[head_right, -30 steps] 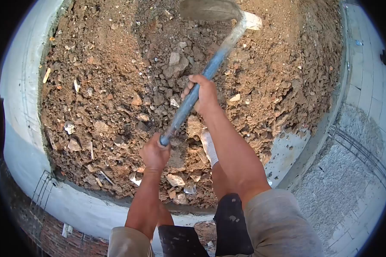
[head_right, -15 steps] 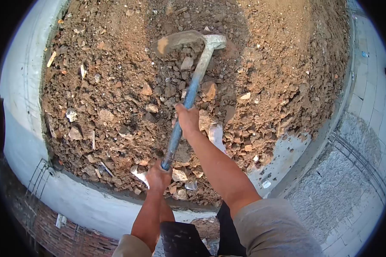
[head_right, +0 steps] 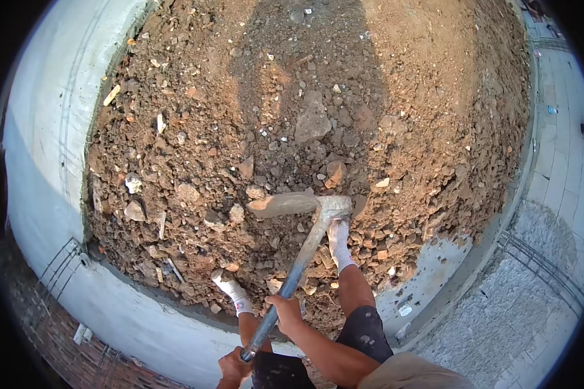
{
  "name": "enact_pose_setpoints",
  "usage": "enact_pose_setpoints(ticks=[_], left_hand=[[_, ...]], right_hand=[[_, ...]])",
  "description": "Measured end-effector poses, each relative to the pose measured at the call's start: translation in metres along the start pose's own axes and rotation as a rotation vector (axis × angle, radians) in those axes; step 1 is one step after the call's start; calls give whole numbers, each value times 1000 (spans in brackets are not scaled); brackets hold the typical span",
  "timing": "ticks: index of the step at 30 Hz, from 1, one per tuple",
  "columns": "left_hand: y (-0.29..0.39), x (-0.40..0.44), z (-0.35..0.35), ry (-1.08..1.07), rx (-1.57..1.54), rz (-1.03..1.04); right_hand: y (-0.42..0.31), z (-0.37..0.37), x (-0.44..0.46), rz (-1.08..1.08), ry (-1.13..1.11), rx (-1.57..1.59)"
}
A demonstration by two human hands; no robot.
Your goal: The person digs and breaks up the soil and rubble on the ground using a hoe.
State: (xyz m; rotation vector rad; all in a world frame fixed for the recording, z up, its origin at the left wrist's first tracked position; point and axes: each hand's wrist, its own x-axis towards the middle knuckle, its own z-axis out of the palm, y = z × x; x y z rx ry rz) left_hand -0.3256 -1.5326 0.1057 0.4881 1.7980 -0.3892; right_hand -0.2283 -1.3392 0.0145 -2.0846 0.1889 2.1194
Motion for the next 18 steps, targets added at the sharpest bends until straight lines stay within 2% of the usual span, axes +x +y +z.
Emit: enact_pose_setpoints(ticks=[1, 3, 4, 7, 8, 10, 12, 15, 16, 17, 18], left_hand=[[15, 28, 4, 152, -57, 81], [97, 87, -41, 359, -96, 96], [130, 127, -61, 545, -241, 214], [237, 218, -162, 790, -357, 377], [266, 246, -190, 824, -242, 325], [318, 244, -235, 654, -273, 242], [338, 233, -234, 541, -318, 202], [322, 212, -186, 401, -317, 139], [306, 196, -165, 357, -330, 153], [292, 183, -144, 268, -374, 109], [276, 166, -126, 181, -470, 144]], right_hand=[[-38, 17, 13, -45, -48, -74], [-118, 63, 50, -250, -177, -167], [-164, 91, 69, -324, -247, -242], [-283, 184, 109, -664, -441, -381], [-299, 206, 114, -692, -409, -409], [-313, 219, 145, -776, -180, -694], [-327, 223, 157, -900, 46, -1005], [-290, 172, 142, -716, -29, -930], [-269, 148, 156, -676, -151, -845], [-253, 133, 141, -661, -49, -867], [-239, 119, 130, -489, -150, -660]])
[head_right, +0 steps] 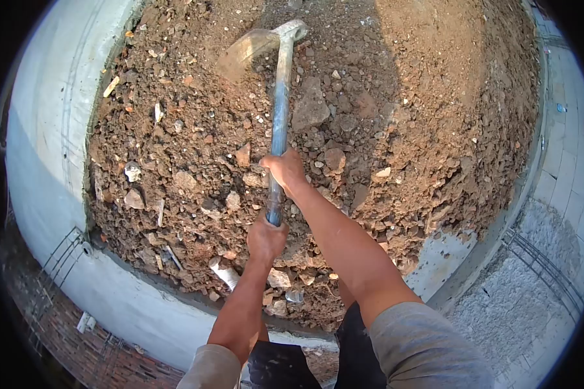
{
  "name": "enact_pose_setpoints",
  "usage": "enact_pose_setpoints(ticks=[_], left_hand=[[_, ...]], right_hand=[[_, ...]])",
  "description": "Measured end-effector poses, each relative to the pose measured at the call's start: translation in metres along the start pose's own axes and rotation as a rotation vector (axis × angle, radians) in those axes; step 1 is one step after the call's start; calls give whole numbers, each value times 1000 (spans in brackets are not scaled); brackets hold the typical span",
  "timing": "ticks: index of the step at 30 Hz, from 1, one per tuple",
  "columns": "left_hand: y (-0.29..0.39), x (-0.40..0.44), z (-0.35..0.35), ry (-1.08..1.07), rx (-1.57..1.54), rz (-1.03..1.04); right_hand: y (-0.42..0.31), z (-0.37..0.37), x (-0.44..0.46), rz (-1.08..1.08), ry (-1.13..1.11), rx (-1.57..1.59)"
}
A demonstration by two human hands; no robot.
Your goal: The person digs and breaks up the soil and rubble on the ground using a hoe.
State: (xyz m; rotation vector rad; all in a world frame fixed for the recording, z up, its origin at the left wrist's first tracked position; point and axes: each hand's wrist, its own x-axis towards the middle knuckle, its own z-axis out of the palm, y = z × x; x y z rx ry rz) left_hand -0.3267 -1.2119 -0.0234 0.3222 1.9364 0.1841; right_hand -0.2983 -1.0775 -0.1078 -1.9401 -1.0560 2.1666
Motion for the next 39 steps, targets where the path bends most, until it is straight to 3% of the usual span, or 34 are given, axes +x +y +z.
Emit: enact_pose_setpoints(ticks=[3, 5, 6, 10, 13, 16, 19, 22, 25, 27, 30, 33, 35, 37, 38, 39], left_hand=[[-74, -41, 32, -51, 188, 11], [-114, -65, 29, -148, 313, -42], [-134, -72, 22, -177, 303, -27], [-215, -111, -2, -270, 307, 42], [-285, -140, -47, -314, 420, 110], [-358, -169, -104, -478, 655, 35], [-388, -202, -147, -540, 767, 21], [-404, -221, -153, -458, 709, 38], [-377, -196, -136, -426, 534, 176], [-340, -173, -109, -475, 260, 223], [-208, -167, -78, -994, -344, 192], [-88, -193, -33, -1612, -955, 152], [-37, -202, 9, -1816, -1163, 181], [-1, -196, 36, -1790, -1315, 278], [8, -187, 43, -1557, -1364, 278], [3, -166, 71, -1363, -1367, 254]], right_hand=[[30, -20, -16, 162, -34, 365], [56, -28, -7, 286, 46, 369], [76, -26, -14, 281, 10, 379], [139, 17, -74, 300, 235, 311], [206, 55, -131, 374, 338, 407], [260, 102, -219, 534, 411, 673], [311, 134, -274, 549, 370, 818], [286, 139, -309, 443, 287, 862], [200, 111, -305, 302, 281, 797], [148, 77, -289, 51, 330, 738], [30, 9, -289, -383, 274, 681], [-74, -51, -314, -632, 107, 711], [-121, -81, -322, -740, -348, 705], [-146, -112, -303, -741, -283, 537], [-153, -125, -288, -740, -253, 454], [-150, -126, -266, -697, -31, 313]])
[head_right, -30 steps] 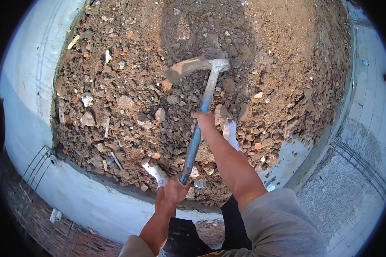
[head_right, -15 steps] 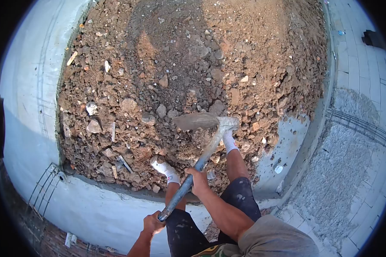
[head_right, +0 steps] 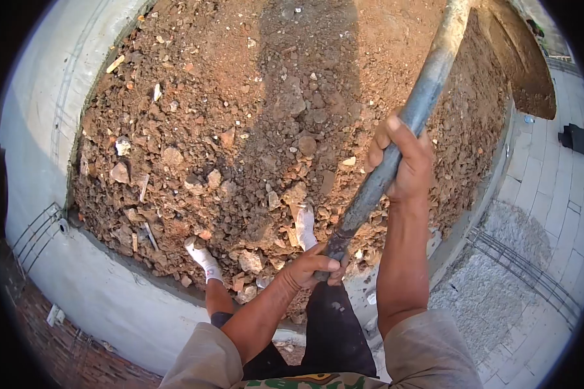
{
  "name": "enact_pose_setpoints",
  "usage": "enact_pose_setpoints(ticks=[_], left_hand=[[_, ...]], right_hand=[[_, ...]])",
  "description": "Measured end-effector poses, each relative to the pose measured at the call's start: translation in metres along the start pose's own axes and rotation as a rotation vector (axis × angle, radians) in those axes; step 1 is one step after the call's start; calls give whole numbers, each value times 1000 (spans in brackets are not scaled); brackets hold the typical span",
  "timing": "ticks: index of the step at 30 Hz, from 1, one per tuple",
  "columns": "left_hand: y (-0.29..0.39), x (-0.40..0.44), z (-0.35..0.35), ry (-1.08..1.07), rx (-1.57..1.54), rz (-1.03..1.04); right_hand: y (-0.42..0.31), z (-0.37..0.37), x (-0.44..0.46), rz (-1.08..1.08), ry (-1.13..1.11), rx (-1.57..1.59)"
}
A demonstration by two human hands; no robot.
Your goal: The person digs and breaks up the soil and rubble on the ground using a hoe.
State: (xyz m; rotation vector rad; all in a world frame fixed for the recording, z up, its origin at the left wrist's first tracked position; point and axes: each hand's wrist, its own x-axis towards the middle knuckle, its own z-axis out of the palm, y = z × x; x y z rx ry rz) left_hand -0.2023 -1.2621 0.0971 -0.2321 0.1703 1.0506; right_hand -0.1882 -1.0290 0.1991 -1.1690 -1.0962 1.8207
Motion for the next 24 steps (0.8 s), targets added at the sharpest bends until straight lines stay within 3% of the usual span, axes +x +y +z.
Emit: enact_pose_setpoints(ticks=[2, 3, 5, 6, 7, 9, 12, 16, 17, 18, 19, 21, 22, 23, 24], left_hand=[[-6, 15, -46, 477, 350, 144], [-19, 12, -58, 601, 262, 95], [-65, -2, -65, 837, 66, 5], [-89, -6, -56, 861, -54, -70], [-99, -7, -51, 876, -152, -121], [-90, 6, -45, 752, -304, -121], [-92, 16, 0, 675, -245, -91], [-78, 23, 25, 504, 387, -1], [-61, 36, 28, 437, 629, -67], [-37, 51, 52, 545, 849, -31], [-17, 73, 66, 591, 1183, 206], [42, 102, 132, 699, 1315, 458], [56, 130, 141, 766, 1297, 803], [85, 143, 154, 768, 1366, 948], [119, 146, 173, 702, 1401, 912]], right_hand=[[71, -7, 17, 79, 240, -353], [121, -14, 23, 128, 298, -505], [237, -63, 14, 525, 198, -827], [297, -93, 7, 694, 109, -1033], [311, -90, 8, 824, 66, -1109], [300, -94, 33, 730, 48, -990], [224, -84, 14, 613, 88, -828], [76, -41, -1, 374, 143, -570], [36, -31, 4, 285, 119, -490], [-1, -23, 11, 130, 140, -494], [-45, -12, 19, -14, 185, -582], [-119, 6, 38, -396, 178, -552], [-151, 14, 50, -545, 137, -478], [-180, 21, 63, -677, 141, -432], [-199, 26, 75, -774, 125, -393]])
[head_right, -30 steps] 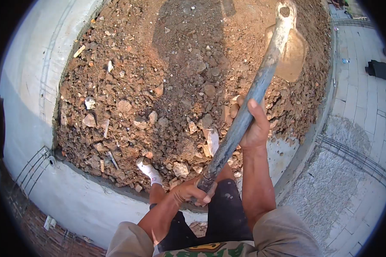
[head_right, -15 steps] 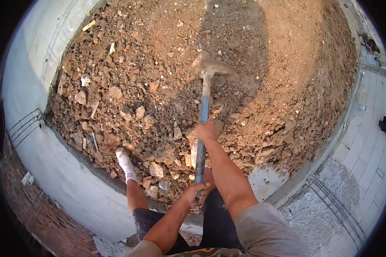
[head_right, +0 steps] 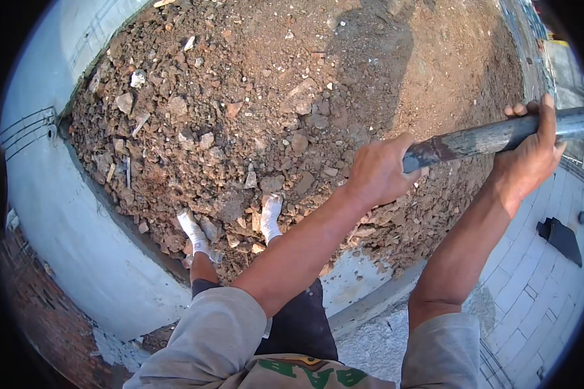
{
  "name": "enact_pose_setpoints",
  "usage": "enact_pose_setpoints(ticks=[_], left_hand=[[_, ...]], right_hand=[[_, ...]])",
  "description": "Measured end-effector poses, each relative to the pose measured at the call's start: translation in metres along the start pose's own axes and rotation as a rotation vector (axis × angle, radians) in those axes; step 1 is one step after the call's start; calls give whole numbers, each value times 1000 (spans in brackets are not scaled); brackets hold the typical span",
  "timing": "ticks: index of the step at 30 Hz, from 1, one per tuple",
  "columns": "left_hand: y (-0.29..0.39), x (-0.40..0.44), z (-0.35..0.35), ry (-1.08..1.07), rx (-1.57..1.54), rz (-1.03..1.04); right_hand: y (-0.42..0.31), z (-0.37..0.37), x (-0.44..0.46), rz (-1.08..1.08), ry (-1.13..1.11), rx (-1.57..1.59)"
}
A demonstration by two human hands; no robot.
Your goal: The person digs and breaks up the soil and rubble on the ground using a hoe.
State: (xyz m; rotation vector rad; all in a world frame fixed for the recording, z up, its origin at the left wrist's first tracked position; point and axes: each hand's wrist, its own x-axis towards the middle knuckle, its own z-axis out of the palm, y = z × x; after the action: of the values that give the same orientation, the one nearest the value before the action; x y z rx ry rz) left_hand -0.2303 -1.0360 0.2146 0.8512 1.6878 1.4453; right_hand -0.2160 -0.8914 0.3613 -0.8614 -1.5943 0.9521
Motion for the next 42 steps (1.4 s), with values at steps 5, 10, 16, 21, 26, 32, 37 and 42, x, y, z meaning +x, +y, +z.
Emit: enact_pose_setpoints(ticks=[5, 10, 16, 21, 26, 32, 37, 42], left_hand=[[-111, -11, -28, -117, 56, -128], [-238, -271, -27, -55, -274, -1444], [-176, -235, -36, -173, -18, -1057], [-121, -162, -51, -253, 11, -647], [-62, -15, -52, -132, 49, -56], [-194, -134, -52, -191, -50, -620], [-232, -283, -35, -186, -16, -1452], [-202, -247, -29, -139, 28, -1152]], right_hand=[[88, 20, -87, 158, -66, 115], [345, 35, -419, 997, -653, -951], [268, 41, -334, 1181, -478, -414], [119, 37, -200, 698, -184, -97], [22, 27, -65, 81, -68, 97], [142, 54, -227, 431, -85, -101], [317, 51, -428, 1508, -481, -419], [252, 38, -360, 1371, -357, -163]])
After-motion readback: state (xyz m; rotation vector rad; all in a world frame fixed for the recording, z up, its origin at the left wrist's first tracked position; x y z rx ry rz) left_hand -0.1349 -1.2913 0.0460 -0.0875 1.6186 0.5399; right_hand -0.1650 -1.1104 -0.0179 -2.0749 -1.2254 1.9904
